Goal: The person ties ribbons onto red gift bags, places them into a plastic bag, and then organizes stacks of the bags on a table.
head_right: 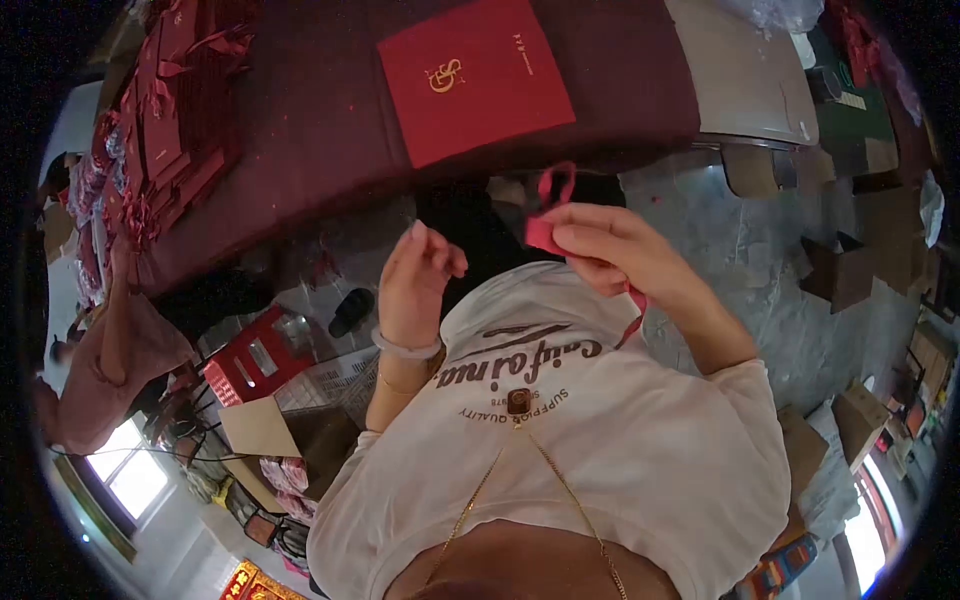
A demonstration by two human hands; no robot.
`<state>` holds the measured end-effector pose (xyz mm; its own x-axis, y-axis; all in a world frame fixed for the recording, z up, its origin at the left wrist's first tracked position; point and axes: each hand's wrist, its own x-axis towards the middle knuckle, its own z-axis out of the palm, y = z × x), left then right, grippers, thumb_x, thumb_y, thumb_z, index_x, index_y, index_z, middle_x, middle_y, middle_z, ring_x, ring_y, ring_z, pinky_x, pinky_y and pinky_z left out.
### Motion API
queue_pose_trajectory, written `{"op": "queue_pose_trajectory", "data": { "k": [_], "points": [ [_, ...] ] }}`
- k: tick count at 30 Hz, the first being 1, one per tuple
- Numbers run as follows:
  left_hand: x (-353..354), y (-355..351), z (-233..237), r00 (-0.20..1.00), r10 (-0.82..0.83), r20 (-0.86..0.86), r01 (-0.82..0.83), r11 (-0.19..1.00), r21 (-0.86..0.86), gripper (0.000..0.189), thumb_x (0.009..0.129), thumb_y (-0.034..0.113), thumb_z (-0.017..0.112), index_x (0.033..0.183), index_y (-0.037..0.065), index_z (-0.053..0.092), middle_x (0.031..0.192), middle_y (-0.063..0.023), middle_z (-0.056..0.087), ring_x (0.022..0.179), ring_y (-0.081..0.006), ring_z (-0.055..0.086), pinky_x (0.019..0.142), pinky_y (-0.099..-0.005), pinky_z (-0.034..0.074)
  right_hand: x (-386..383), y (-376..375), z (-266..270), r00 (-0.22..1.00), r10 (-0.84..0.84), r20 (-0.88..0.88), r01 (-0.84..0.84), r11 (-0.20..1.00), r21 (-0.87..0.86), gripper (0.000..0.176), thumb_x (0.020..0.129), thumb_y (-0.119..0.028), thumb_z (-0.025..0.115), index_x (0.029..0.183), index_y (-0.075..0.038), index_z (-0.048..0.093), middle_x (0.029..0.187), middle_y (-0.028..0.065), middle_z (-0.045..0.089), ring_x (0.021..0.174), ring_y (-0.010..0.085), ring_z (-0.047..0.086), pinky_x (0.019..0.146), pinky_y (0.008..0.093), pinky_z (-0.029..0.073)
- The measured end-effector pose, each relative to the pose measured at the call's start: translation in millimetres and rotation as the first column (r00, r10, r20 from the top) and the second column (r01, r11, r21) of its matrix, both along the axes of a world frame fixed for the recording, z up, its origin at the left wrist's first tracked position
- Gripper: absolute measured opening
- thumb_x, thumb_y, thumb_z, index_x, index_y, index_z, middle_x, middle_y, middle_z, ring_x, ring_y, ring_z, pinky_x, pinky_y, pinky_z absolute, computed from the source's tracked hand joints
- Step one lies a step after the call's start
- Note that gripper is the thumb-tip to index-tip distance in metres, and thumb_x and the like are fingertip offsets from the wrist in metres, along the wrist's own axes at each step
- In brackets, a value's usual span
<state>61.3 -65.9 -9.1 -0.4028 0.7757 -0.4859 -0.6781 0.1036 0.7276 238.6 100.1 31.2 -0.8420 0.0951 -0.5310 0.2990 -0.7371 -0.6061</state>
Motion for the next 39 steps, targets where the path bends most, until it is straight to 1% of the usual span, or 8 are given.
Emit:
{"op": "queue_pose_trajectory", "data": {
  "k": [7, 9, 18, 23, 29, 31, 35, 39],
  "points": [
    [31.9, 7.8, -6.2, 0.585, -0.312, 0.748, 0.354, 0.929, 0.11, 0.049, 0.095, 0.044, 0.035, 0.106, 0.001, 0.054, 0.108, -0.0123, 0.057, 0.107, -0.0226, 0.054, 0.096, -0.035, 0.041, -4.8, -10.5, -9.8, 0.92, 0.39, -0.049, -0.381, 0.915, 0.132, 0.034, 0.093, -0.018, 0.049, 0.126, -0.008, 0.051, 0.06, -0.0068, 0.04, 0.047, 0.0013, 0.03, 0.042, 0.018, 0.024],
    [33.0, 13.4, -8.3, 0.904, -0.124, 0.408, 0.059, 0.984, 0.168, 0.038, 0.096, 0.035, 0.037, 0.106, 0.002, 0.053, 0.108, -0.0115, 0.057, 0.107, -0.0221, 0.054, 0.093, -0.0354, 0.043, -3.9, -8.7, -5.3, 0.91, 0.414, -0.001, -0.402, 0.885, 0.236, 0.035, 0.093, -0.019, 0.05, 0.128, -0.015, 0.05, 0.062, -0.0058, 0.043, 0.05, 0.0015, 0.034, 0.045, 0.0176, 0.031],
    [28.8, 20.2, 21.0, 0.869, 0.012, -0.495, 0.017, 0.998, 0.054, 0.023, 0.095, 0.013, 0.042, 0.108, -0.003, 0.055, 0.088, -0.0107, 0.065, 0.082, -0.0155, 0.061, 0.077, -0.0252, 0.047, -6.6, -1.1, -29.1, 0.993, 0.064, -0.1, 0.082, 0.237, 0.968, 0.052, 0.083, -0.035, 0.06, 0.126, -0.007, 0.05, 0.105, 0.0101, 0.06, 0.091, 0.0185, 0.058, 0.08, 0.0299, 0.046],
    [35.0, 29.9, 22.7, 0.479, -0.191, -0.857, 0.304, 0.952, -0.043, 0.013, 0.088, 0.007, 0.053, 0.095, 0.0, 0.061, 0.077, -0.0115, 0.065, 0.067, -0.0215, 0.064, 0.061, -0.0284, 0.049, -26.2, -4.1, -43.1, 0.946, 0.066, -0.316, 0.109, 0.856, 0.505, 0.049, 0.093, -0.041, 0.045, 0.11, 0.003, 0.057, 0.109, 0.0126, 0.059, 0.102, 0.0202, 0.055, 0.089, 0.0337, 0.041],
    [38.8, 30.7, 8.9, 0.501, -0.25, -0.828, 0.351, 0.934, -0.07, 0.007, 0.082, 0.006, 0.061, 0.087, 0.001, 0.062, 0.076, -0.0125, 0.063, 0.065, -0.028, 0.061, 0.059, -0.0331, 0.048, -38.6, -12.8, -21.7, 0.922, -0.267, -0.28, 0.321, 0.932, 0.17, 0.029, 0.096, -0.026, 0.044, 0.104, -0.001, 0.056, 0.078, 0.0021, 0.054, 0.071, 0.0091, 0.054, 0.064, 0.0212, 0.044],
    [35.6, 37.5, 4.1, 0.425, -0.066, -0.903, 0.384, 0.916, 0.114, 0.017, 0.08, 0.008, 0.064, 0.096, 0.002, 0.063, 0.087, -0.0137, 0.063, 0.076, -0.028, 0.062, 0.065, -0.0318, 0.049, -34.2, -2.8, -16.2, 0.78, -0.513, -0.358, 0.512, 0.852, -0.105, 0.026, 0.096, -0.02, 0.042, 0.11, 0.0, 0.051, 0.07, -0.0014, 0.043, 0.057, 0.0043, 0.041, 0.049, 0.019, 0.034],
    [12.6, 40.1, 16.9, 0.207, 0.007, -0.978, 0.106, 0.994, 0.029, 0.026, 0.079, 0.008, 0.066, 0.104, 0.003, 0.061, 0.097, -0.012, 0.06, 0.084, -0.0239, 0.059, 0.071, -0.0313, 0.047, -39.4, 38.6, 1.5, 0.723, -0.495, -0.482, 0.618, 0.152, 0.771, 0.026, 0.096, -0.016, 0.043, 0.113, -0.001, 0.055, 0.067, -0.0026, 0.046, 0.056, 0.0015, 0.036, 0.047, 0.0152, 0.026],
    [-30.6, 54.8, 18.5, 0.181, 0.076, -0.981, -0.313, 0.95, 0.016, 0.025, 0.082, 0.012, 0.062, 0.105, 0.002, 0.06, 0.092, -0.0102, 0.056, 0.078, -0.0189, 0.053, 0.068, -0.0294, 0.043, -74.4, 49.8, -2.5, 0.862, -0.22, -0.456, 0.458, -0.046, 0.888, 0.026, 0.091, -0.005, 0.048, 0.115, 0.001, 0.056, 0.077, 0.003, 0.058, 0.073, 0.0056, 0.053, 0.065, 0.0168, 0.042]
  ]
}}
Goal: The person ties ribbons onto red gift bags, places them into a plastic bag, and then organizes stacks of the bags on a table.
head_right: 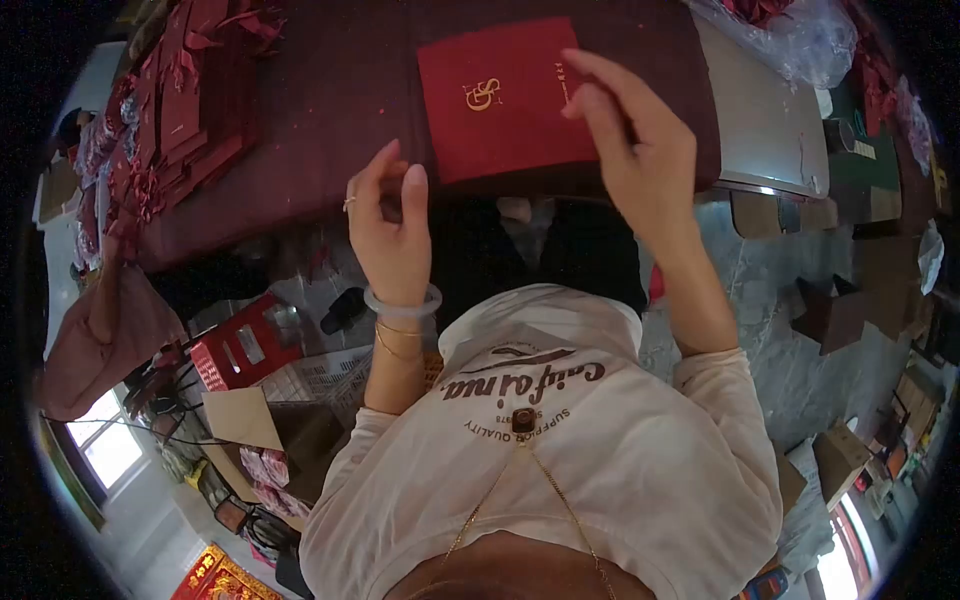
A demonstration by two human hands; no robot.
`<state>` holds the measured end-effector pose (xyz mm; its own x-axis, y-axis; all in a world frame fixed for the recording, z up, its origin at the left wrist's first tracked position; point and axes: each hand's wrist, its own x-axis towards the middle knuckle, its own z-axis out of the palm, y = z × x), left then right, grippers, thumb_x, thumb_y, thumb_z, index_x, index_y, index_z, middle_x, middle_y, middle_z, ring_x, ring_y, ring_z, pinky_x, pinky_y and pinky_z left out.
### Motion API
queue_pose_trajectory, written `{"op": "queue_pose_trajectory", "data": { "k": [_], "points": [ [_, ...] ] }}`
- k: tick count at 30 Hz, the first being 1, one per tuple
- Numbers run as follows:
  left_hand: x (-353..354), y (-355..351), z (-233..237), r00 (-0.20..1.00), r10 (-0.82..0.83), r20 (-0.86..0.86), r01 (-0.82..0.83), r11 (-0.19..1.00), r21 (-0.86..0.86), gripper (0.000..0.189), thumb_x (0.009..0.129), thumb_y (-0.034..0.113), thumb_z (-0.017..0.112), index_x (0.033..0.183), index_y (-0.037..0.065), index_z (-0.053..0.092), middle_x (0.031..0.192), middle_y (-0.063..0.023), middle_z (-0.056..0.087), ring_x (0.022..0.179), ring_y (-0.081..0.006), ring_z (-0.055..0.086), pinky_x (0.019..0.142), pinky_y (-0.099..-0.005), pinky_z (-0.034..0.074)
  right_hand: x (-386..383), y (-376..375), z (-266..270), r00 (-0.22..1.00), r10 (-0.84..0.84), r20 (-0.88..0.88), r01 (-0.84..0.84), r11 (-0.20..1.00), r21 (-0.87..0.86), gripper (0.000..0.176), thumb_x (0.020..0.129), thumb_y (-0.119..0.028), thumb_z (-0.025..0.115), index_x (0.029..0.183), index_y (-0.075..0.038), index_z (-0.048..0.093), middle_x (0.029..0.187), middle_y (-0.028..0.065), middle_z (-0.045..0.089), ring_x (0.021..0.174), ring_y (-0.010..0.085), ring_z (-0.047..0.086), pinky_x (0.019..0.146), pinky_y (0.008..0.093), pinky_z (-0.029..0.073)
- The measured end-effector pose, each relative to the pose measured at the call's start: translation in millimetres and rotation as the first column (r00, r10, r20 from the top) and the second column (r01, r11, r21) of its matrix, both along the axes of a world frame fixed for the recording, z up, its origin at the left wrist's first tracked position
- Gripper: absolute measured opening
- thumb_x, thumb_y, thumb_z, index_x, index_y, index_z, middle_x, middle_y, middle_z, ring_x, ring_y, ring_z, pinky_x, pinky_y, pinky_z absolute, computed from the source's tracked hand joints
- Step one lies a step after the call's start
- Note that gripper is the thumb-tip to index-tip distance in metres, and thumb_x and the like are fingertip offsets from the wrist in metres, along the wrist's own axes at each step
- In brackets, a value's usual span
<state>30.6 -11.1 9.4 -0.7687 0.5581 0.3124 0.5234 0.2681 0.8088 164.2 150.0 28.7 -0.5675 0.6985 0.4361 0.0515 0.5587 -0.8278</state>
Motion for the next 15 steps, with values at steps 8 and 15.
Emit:
{"op": "queue_pose_trajectory", "data": {
  "k": [8, 15],
  "points": [
    [-2.9, 19.3, 2.7, 0.964, -0.073, -0.258, 0.036, 0.989, -0.145, 0.041, 0.079, 0.02, 0.066, 0.115, 0.002, 0.057, 0.1, -0.0134, 0.053, 0.092, -0.0277, 0.047, 0.084, -0.0369, 0.037, -21.6, 2.4, -31.5, 0.985, 0.111, 0.135, -0.089, 0.984, -0.155, 0.021, 0.084, -0.011, 0.059, 0.104, -0.008, 0.065, 0.089, 0.0082, 0.063, 0.079, 0.0171, 0.061, 0.071, 0.0255, 0.047],
    [29.6, 31.1, 12.5, 0.909, -0.124, -0.397, 0.025, 0.969, -0.246, 0.066, 0.078, 0.021, 0.065, 0.132, -0.003, 0.036, 0.117, -0.02, 0.045, 0.1, -0.0338, 0.043, 0.086, -0.0376, 0.037, -22.5, -2.1, -34.1, 0.994, 0.042, 0.097, -0.029, 0.991, -0.132, 0.021, 0.082, -0.011, 0.061, 0.103, -0.012, 0.066, 0.084, 0.0039, 0.062, 0.068, 0.0152, 0.058, 0.061, 0.024, 0.046]
  ]
}}
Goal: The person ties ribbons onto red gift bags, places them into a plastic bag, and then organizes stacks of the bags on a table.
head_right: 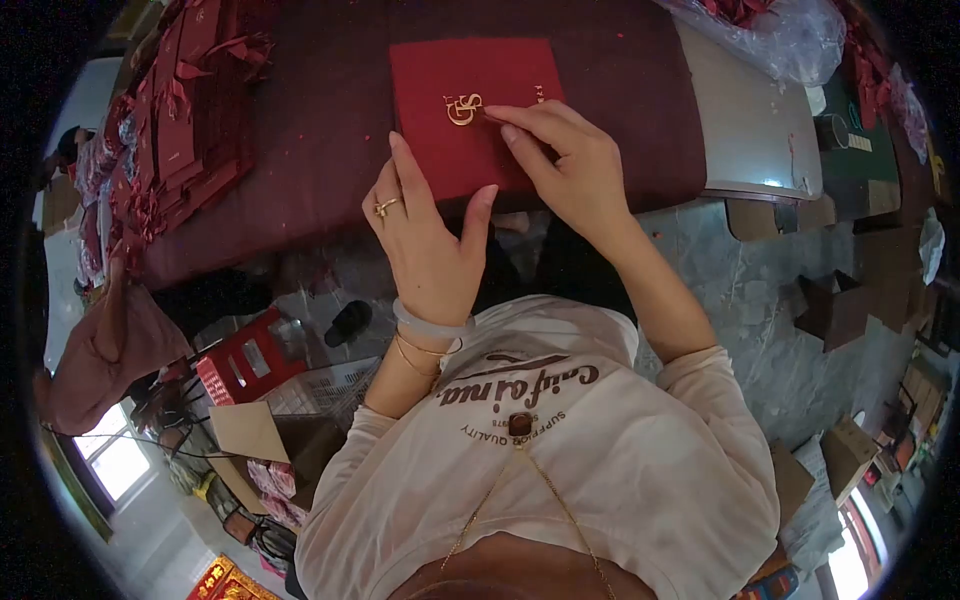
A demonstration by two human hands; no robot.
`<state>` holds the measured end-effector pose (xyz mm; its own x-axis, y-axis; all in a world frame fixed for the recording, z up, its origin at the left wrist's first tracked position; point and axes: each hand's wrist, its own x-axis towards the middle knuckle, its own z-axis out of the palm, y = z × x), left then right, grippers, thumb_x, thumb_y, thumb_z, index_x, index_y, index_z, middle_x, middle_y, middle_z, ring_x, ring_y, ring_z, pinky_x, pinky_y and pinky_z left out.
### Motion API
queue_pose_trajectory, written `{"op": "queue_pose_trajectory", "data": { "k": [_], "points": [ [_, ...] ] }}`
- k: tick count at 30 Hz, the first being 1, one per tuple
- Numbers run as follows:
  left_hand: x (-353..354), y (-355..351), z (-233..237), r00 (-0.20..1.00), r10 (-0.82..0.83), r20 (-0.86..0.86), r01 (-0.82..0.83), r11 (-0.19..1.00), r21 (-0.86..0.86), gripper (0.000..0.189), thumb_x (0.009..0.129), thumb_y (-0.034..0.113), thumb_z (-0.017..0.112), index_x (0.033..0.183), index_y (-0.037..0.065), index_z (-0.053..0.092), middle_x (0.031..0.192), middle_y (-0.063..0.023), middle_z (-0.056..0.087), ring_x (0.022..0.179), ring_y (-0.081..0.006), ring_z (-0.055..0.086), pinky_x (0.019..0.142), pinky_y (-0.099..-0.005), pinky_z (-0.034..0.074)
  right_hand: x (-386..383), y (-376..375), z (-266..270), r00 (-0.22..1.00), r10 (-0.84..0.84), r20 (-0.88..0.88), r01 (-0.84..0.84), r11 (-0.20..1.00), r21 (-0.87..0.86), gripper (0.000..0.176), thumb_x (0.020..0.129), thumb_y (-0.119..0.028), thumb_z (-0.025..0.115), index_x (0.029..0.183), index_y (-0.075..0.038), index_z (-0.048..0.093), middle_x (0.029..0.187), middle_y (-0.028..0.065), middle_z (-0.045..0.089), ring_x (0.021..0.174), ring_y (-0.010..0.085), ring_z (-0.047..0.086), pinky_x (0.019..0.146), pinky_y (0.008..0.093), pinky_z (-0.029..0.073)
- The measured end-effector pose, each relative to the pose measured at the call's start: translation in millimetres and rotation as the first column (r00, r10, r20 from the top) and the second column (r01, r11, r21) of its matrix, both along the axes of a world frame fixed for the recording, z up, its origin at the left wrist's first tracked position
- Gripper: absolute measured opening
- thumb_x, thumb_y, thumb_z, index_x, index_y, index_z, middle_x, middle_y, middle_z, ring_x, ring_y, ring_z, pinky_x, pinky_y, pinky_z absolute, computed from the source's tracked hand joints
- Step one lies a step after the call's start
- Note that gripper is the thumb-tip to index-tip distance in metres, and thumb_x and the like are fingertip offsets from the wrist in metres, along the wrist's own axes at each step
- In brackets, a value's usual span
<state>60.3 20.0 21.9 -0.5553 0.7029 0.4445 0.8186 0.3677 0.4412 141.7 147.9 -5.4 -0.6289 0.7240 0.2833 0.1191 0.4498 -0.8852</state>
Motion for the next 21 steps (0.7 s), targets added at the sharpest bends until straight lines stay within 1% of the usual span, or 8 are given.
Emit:
{"op": "queue_pose_trajectory", "data": {
  "k": [2, 7, 11, 12, 15, 17, 18, 21],
  "points": [
    [-3.2, -1.5, -8.7, 1.0, -0.014, 0.026, 0.014, 1.0, 0.014, 0.065, 0.078, 0.021, 0.065, 0.132, -0.002, 0.037, 0.118, -0.0206, 0.044, 0.102, -0.0341, 0.042, 0.087, -0.0379, 0.036, -4.1, -4.5, -9.8, 0.996, -0.084, -0.014, 0.085, 0.975, 0.204, 0.022, 0.08, -0.011, 0.062, 0.101, -0.018, 0.067, 0.081, 0.0011, 0.061, 0.057, 0.0148, 0.056, 0.05, 0.0234, 0.044],
    [-3.0, -1.4, -3.3, 0.995, 0.031, -0.099, -0.024, 0.997, 0.072, 0.06, 0.077, 0.017, 0.065, 0.129, 0.0, 0.042, 0.114, -0.0179, 0.048, 0.102, -0.0317, 0.044, 0.088, -0.0381, 0.035, -7.5, -10.9, -15.9, 0.988, -0.153, -0.022, 0.152, 0.937, 0.315, 0.025, 0.08, -0.01, 0.063, 0.102, -0.02, 0.067, 0.081, 0.0003, 0.061, 0.056, 0.0146, 0.057, 0.048, 0.0233, 0.044],
    [-6.7, -3.2, -9.7, 1.0, 0.004, -0.02, -0.001, 0.991, 0.136, 0.052, 0.072, 0.01, 0.068, 0.122, 0.004, 0.053, 0.095, -0.0077, 0.055, 0.093, -0.0249, 0.048, 0.087, -0.036, 0.035, -6.9, -12.4, -13.0, 0.987, -0.158, -0.033, 0.16, 0.929, 0.335, 0.025, 0.079, -0.009, 0.063, 0.102, -0.019, 0.067, 0.081, 0.0006, 0.06, 0.056, 0.0141, 0.057, 0.048, 0.024, 0.045],
    [-13.0, -6.3, -9.1, 0.988, -0.016, 0.154, -0.007, 0.989, 0.147, 0.053, 0.072, 0.01, 0.07, 0.122, 0.005, 0.053, 0.093, -0.0074, 0.056, 0.092, -0.0238, 0.049, 0.086, -0.0349, 0.036, -5.5, -12.8, -10.9, 0.987, -0.156, -0.033, 0.158, 0.928, 0.337, 0.025, 0.079, -0.009, 0.063, 0.102, -0.019, 0.067, 0.081, 0.0006, 0.06, 0.056, 0.0141, 0.057, 0.048, 0.024, 0.045],
    [-28.1, -14.6, -20.0, 0.917, -0.049, 0.396, -0.031, 0.981, 0.194, 0.056, 0.07, 0.012, 0.073, 0.122, 0.007, 0.054, 0.086, -0.0071, 0.058, 0.084, -0.0196, 0.052, 0.079, -0.0309, 0.041, 0.5, -11.1, -3.9, 0.997, -0.077, -0.002, 0.076, 0.976, 0.202, 0.024, 0.081, -0.008, 0.061, 0.103, -0.015, 0.067, 0.084, 0.0028, 0.06, 0.065, 0.0119, 0.058, 0.056, 0.0228, 0.046],
    [-31.7, -18.5, -22.8, 0.76, -0.057, 0.648, -0.09, 0.977, 0.192, 0.058, 0.07, 0.012, 0.074, 0.124, 0.006, 0.053, 0.086, -0.0069, 0.058, 0.079, -0.0173, 0.054, 0.073, -0.029, 0.044, 5.3, -4.6, 3.0, 0.995, 0.071, -0.076, -0.077, 0.994, -0.073, 0.023, 0.082, -0.006, 0.06, 0.104, -0.011, 0.066, 0.088, 0.005, 0.059, 0.077, 0.0104, 0.057, 0.066, 0.0221, 0.045],
    [-32.2, -19.6, -22.2, 0.76, -0.051, 0.648, -0.098, 0.977, 0.191, 0.058, 0.07, 0.012, 0.074, 0.124, 0.006, 0.053, 0.086, -0.0069, 0.058, 0.079, -0.0173, 0.054, 0.073, -0.029, 0.044, 9.4, -3.4, 19.7, 0.993, 0.119, -0.002, -0.116, 0.964, -0.239, 0.019, 0.083, -0.005, 0.059, 0.101, -0.007, 0.066, 0.09, 0.0058, 0.058, 0.085, 0.0102, 0.055, 0.072, 0.0217, 0.043],
    [-31.8, -20.6, -19.4, 0.823, -0.022, 0.567, -0.068, 0.988, 0.136, 0.059, 0.071, 0.012, 0.074, 0.125, 0.006, 0.051, 0.088, -0.0073, 0.059, 0.077, -0.0157, 0.054, 0.071, -0.0281, 0.045, 1.4, -9.0, 26.3, 0.987, 0.083, -0.134, -0.117, 0.957, -0.267, 0.015, 0.082, -0.005, 0.06, 0.096, -0.006, 0.066, 0.088, 0.005, 0.058, 0.08, 0.0116, 0.056, 0.069, 0.0226, 0.044]
  ]
}}
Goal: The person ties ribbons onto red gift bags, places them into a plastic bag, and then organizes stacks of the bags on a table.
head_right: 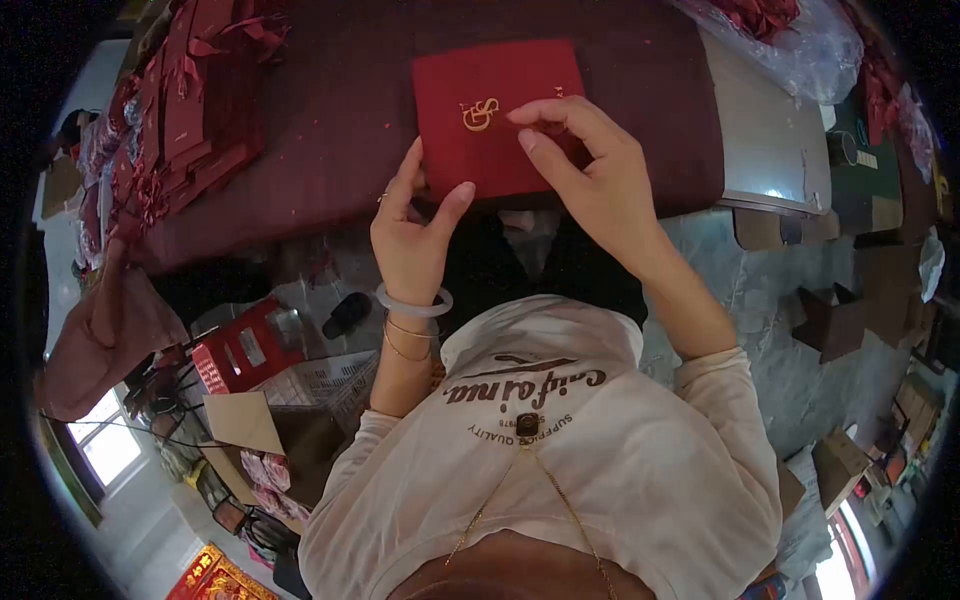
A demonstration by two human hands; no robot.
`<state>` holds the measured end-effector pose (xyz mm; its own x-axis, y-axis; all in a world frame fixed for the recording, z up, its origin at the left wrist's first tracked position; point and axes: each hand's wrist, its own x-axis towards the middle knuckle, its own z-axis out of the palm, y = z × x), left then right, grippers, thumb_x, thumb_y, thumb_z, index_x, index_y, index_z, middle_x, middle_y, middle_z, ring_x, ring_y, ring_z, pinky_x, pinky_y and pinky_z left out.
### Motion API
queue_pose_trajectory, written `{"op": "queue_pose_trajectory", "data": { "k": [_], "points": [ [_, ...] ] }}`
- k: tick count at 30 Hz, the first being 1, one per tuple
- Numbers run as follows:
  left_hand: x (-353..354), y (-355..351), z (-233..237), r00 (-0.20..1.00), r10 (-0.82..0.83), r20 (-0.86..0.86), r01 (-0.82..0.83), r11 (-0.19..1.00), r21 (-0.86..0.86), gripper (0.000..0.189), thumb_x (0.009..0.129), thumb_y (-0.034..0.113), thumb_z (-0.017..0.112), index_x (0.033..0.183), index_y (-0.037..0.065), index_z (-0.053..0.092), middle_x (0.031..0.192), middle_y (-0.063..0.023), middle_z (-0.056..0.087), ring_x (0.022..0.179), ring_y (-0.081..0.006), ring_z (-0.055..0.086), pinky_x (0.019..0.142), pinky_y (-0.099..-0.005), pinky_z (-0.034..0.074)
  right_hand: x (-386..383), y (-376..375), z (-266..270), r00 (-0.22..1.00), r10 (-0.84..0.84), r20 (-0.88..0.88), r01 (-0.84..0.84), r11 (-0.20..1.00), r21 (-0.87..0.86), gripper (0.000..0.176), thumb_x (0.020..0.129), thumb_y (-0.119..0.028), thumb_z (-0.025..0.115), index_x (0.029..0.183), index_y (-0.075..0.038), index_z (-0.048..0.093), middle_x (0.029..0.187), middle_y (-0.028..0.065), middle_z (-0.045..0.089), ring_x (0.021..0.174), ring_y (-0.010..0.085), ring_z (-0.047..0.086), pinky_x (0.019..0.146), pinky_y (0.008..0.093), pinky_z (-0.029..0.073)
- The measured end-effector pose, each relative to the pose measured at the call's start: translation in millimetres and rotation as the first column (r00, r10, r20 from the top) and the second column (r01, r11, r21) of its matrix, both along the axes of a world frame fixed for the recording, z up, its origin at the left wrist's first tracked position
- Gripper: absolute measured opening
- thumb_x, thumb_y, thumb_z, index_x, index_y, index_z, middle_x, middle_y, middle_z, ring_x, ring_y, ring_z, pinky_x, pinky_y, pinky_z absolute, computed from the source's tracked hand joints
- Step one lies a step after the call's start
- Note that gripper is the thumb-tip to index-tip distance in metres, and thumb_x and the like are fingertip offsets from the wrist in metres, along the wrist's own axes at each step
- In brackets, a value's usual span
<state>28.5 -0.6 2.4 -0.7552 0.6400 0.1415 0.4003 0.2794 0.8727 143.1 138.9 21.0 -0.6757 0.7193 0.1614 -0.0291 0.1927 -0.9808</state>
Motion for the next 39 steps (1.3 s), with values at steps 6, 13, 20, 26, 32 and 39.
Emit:
{"op": "queue_pose_trajectory", "data": {
  "k": [6, 13, 20, 26, 32, 39],
  "points": [
    [-2.6, -3.5, -4.3, 0.985, -0.004, 0.17, 0.001, 1.0, 0.018, 0.06, 0.067, 0.015, 0.078, 0.121, 0.006, 0.054, 0.082, -0.0057, 0.061, 0.076, -0.014, 0.056, 0.067, -0.026, 0.044, -23.2, -4.3, -1.2, 0.971, 0.183, 0.153, -0.219, 0.938, 0.27, 0.013, 0.079, -0.006, 0.062, 0.092, -0.005, 0.064, 0.087, 0.0034, 0.058, 0.072, 0.0121, 0.057, 0.06, 0.0232, 0.044],
    [-6.0, -6.2, -6.4, 0.986, -0.006, 0.165, 0.003, 1.0, 0.019, 0.055, 0.065, 0.012, 0.08, 0.113, 0.001, 0.055, 0.082, -0.0019, 0.063, 0.07, -0.0063, 0.054, 0.063, -0.0199, 0.045, -30.3, -5.8, -8.4, 0.939, 0.182, 0.293, -0.292, 0.87, 0.398, 0.008, 0.079, -0.006, 0.061, 0.087, -0.005, 0.061, 0.083, 0.0029, 0.056, 0.064, 0.0118, 0.055, 0.057, 0.0246, 0.045],
    [0.0, -4.7, 0.2, 0.989, 0.013, 0.148, -0.02, 0.999, 0.046, 0.053, 0.063, 0.008, 0.079, 0.11, 0.002, 0.057, 0.081, -0.0017, 0.061, 0.071, -0.0073, 0.055, 0.064, -0.0214, 0.046, -31.6, -11.6, -2.2, 0.953, 0.079, 0.291, -0.3, 0.372, 0.879, 0.023, 0.068, -0.008, 0.064, 0.09, -0.004, 0.058, 0.088, 0.0066, 0.053, 0.076, 0.0213, 0.057, 0.063, 0.0291, 0.048],
    [8.6, -3.7, -17.9, 0.996, 0.071, 0.062, -0.079, 0.987, 0.137, 0.053, 0.059, -0.003, 0.074, 0.109, 0.004, 0.057, 0.081, -0.005, 0.058, 0.07, -0.0142, 0.055, 0.061, -0.0262, 0.045, -36.2, -20.6, 16.2, 0.857, 0.034, 0.513, -0.507, 0.223, 0.833, 0.033, 0.062, -0.011, 0.06, 0.093, -0.001, 0.056, 0.089, 0.0082, 0.05, 0.081, 0.0208, 0.054, 0.07, 0.0297, 0.046],
    [17.8, 0.0, -18.4, 0.987, 0.128, -0.099, -0.103, 0.969, 0.224, 0.052, 0.06, -0.002, 0.073, 0.109, 0.007, 0.058, 0.08, -0.0032, 0.058, 0.077, -0.0182, 0.054, 0.073, -0.0296, 0.041, -42.8, -34.9, 31.0, 0.751, -0.102, 0.652, -0.648, 0.075, 0.758, 0.027, 0.063, -0.012, 0.059, 0.087, -0.001, 0.055, 0.081, 0.0074, 0.046, 0.076, 0.0183, 0.051, 0.065, 0.0266, 0.044],
    [19.9, -3.8, -14.7, 0.988, 0.13, -0.083, -0.12, 0.985, 0.122, 0.05, 0.061, 0.004, 0.074, 0.109, 0.008, 0.057, 0.081, -0.002, 0.059, 0.081, -0.0177, 0.054, 0.079, -0.0298, 0.038, -41.5, -16.7, 28.0, 0.735, -0.025, 0.678, -0.662, 0.187, 0.726, 0.016, 0.068, -0.012, 0.059, 0.08, -0.002, 0.056, 0.079, 0.0088, 0.051, 0.075, 0.0215, 0.055, 0.063, 0.0303, 0.046]
  ]
}}
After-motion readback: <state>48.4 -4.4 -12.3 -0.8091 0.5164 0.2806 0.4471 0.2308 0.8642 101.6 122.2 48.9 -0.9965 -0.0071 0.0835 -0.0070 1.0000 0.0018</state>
